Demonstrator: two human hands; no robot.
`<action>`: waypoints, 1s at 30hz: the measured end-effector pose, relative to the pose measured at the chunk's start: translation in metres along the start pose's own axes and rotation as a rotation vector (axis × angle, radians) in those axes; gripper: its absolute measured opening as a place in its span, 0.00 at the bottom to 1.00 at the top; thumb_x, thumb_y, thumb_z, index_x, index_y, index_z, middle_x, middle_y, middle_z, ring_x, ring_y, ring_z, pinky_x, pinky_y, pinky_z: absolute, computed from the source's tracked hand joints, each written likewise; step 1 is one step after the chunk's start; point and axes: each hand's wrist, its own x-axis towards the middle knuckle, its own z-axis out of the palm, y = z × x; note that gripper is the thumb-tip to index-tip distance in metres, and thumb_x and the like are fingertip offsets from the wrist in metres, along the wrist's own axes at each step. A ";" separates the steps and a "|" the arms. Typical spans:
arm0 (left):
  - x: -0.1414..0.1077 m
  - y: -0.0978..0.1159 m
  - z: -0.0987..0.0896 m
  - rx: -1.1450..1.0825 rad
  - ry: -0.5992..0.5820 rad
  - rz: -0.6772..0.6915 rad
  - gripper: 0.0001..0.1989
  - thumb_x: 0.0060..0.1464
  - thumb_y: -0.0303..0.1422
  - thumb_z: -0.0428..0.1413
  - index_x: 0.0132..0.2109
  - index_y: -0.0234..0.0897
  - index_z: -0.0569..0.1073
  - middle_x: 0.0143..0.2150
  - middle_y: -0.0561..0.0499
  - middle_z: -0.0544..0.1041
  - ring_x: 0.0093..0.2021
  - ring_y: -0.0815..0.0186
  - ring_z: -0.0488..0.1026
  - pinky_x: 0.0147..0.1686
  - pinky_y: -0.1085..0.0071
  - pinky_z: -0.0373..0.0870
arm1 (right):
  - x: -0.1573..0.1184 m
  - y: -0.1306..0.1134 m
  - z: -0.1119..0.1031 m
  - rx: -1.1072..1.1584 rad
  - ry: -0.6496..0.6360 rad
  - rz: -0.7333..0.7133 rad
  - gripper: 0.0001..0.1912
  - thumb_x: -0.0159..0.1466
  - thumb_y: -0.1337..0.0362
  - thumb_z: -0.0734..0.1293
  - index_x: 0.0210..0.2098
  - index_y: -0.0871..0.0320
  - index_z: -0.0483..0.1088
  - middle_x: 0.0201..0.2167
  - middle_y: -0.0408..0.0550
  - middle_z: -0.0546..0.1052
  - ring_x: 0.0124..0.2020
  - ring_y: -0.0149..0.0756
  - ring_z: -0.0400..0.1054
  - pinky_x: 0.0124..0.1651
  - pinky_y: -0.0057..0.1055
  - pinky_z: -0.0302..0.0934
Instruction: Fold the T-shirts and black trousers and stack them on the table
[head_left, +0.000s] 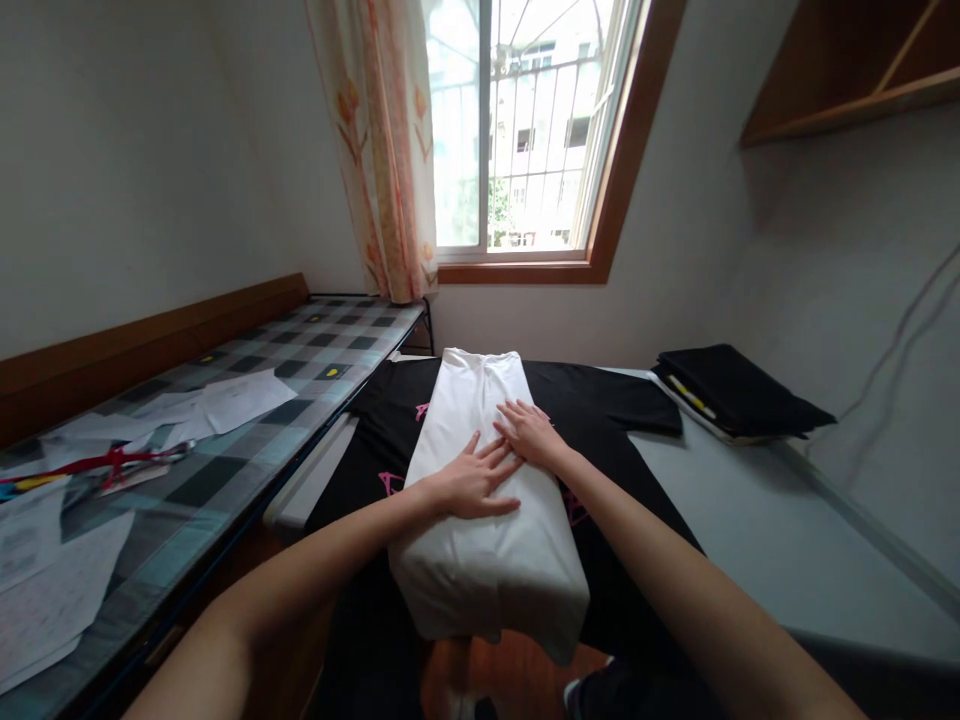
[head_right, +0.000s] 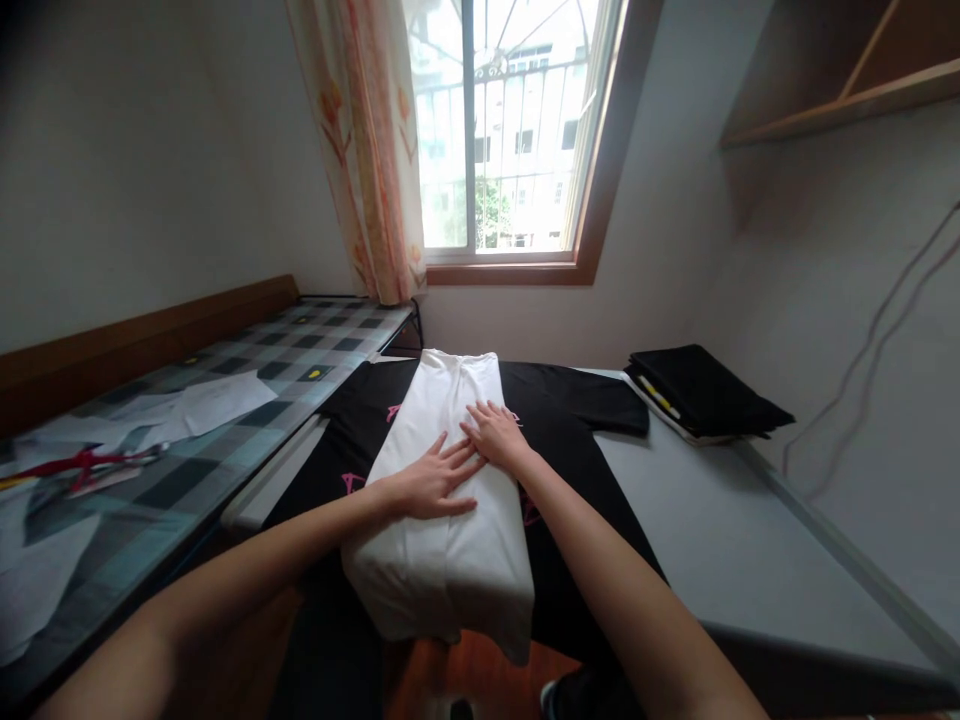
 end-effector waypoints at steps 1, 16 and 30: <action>-0.002 0.003 -0.002 -0.012 -0.010 0.023 0.38 0.60 0.54 0.44 0.69 0.37 0.51 0.71 0.38 0.47 0.71 0.47 0.40 0.65 0.43 0.33 | 0.004 0.003 0.001 -0.028 -0.045 0.013 0.29 0.70 0.50 0.52 0.64 0.58 0.58 0.67 0.56 0.57 0.68 0.49 0.46 0.66 0.52 0.43; 0.067 -0.134 -0.001 -0.045 0.158 -0.508 0.32 0.64 0.48 0.40 0.68 0.35 0.53 0.71 0.38 0.49 0.71 0.54 0.42 0.66 0.52 0.43 | 0.088 0.047 0.018 -0.037 -0.177 0.154 0.39 0.67 0.41 0.44 0.70 0.57 0.43 0.71 0.53 0.44 0.70 0.47 0.34 0.66 0.58 0.30; 0.130 -0.234 0.009 0.043 0.193 -0.590 0.24 0.64 0.45 0.41 0.62 0.44 0.64 0.66 0.47 0.62 0.66 0.57 0.55 0.64 0.55 0.48 | 0.156 0.074 0.030 -0.003 -0.068 0.233 0.31 0.69 0.44 0.46 0.65 0.48 0.56 0.69 0.48 0.52 0.69 0.45 0.42 0.65 0.53 0.38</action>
